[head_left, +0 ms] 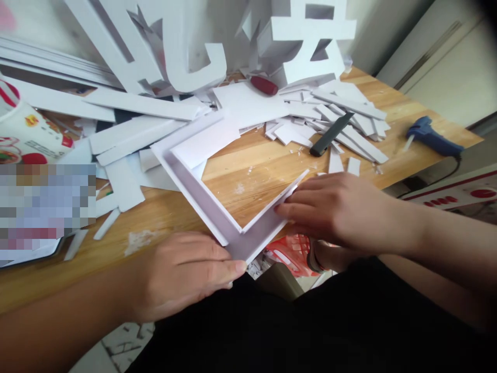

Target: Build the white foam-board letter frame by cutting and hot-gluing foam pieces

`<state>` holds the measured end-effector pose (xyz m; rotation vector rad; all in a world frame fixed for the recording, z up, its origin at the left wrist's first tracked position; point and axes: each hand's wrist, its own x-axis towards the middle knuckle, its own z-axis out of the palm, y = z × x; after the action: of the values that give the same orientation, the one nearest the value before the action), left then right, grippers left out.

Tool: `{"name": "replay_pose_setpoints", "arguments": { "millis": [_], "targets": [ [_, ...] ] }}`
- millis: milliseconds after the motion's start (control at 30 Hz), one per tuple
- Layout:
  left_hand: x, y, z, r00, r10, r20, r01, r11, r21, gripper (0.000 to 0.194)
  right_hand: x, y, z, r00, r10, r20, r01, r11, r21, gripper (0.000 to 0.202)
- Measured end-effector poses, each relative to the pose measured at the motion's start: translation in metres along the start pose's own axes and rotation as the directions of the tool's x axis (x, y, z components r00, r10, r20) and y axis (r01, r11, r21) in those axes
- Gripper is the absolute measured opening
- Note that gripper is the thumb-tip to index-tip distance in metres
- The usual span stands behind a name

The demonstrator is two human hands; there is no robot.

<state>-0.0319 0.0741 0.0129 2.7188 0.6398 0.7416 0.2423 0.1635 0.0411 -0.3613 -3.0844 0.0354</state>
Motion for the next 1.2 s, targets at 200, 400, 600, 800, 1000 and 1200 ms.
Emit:
{"name": "replay_pose_setpoints", "arguments": {
  "millis": [200,400,600,800,1000,1200],
  "targets": [
    [-0.002,0.0,0.003,0.999,-0.047,-0.01,0.047,0.999,-0.017,0.02,0.026,-0.028,0.007,0.992,-0.076,0.096,0.064,0.99,0.125,0.025],
    [-0.004,0.002,0.005,0.995,-0.102,-0.003,0.102,0.993,-0.057,0.02,0.025,-0.027,0.021,0.991,-0.11,-0.073,0.119,0.984,0.131,0.036],
    [-0.003,0.001,0.003,0.994,-0.105,-0.007,0.104,0.991,-0.086,0.021,0.026,-0.026,0.028,0.981,-0.135,-0.14,0.154,0.979,0.135,0.043],
    [0.001,0.0,0.001,0.997,-0.07,-0.02,0.069,0.995,-0.069,0.022,0.026,-0.022,0.022,0.983,-0.155,-0.101,0.168,0.975,0.142,0.045],
    [-0.004,-0.002,0.007,0.995,-0.044,-0.09,0.039,0.998,-0.049,0.02,0.011,-0.003,0.009,0.996,-0.086,-0.014,0.087,0.98,0.176,0.033],
    [-0.004,-0.002,0.006,0.993,-0.051,-0.102,0.043,0.996,-0.078,0.021,0.008,-0.004,0.016,0.998,-0.052,-0.046,0.058,0.991,0.121,0.032]
  ]
}}
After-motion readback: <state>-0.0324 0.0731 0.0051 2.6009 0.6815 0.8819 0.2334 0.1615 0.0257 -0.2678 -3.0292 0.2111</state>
